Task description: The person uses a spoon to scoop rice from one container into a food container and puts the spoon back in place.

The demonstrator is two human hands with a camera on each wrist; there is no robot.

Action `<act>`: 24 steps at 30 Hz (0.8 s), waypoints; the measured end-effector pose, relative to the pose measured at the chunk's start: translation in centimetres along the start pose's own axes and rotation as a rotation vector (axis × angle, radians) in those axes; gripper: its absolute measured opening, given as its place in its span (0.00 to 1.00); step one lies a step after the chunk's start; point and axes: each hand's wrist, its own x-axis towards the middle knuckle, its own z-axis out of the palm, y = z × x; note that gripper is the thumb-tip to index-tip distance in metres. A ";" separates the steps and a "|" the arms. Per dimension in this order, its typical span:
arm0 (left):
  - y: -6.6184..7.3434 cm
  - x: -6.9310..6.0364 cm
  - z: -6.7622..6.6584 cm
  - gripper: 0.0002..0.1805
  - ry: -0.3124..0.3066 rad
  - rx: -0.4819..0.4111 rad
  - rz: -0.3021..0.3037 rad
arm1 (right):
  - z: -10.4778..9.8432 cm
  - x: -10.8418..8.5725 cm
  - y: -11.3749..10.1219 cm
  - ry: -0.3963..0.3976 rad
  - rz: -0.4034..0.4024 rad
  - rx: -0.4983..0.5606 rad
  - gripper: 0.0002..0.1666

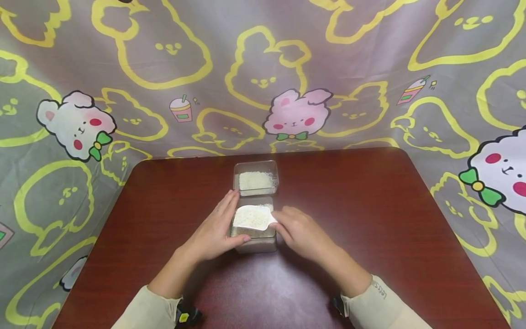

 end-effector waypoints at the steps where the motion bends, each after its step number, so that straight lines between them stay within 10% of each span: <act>1: 0.0 0.0 0.0 0.61 -0.003 -0.001 -0.002 | 0.0 0.0 0.0 0.000 -0.001 0.000 0.08; 24: 0.1 0.0 -0.1 0.61 -0.010 -0.019 -0.020 | -0.3 0.2 0.1 0.003 0.019 -0.004 0.09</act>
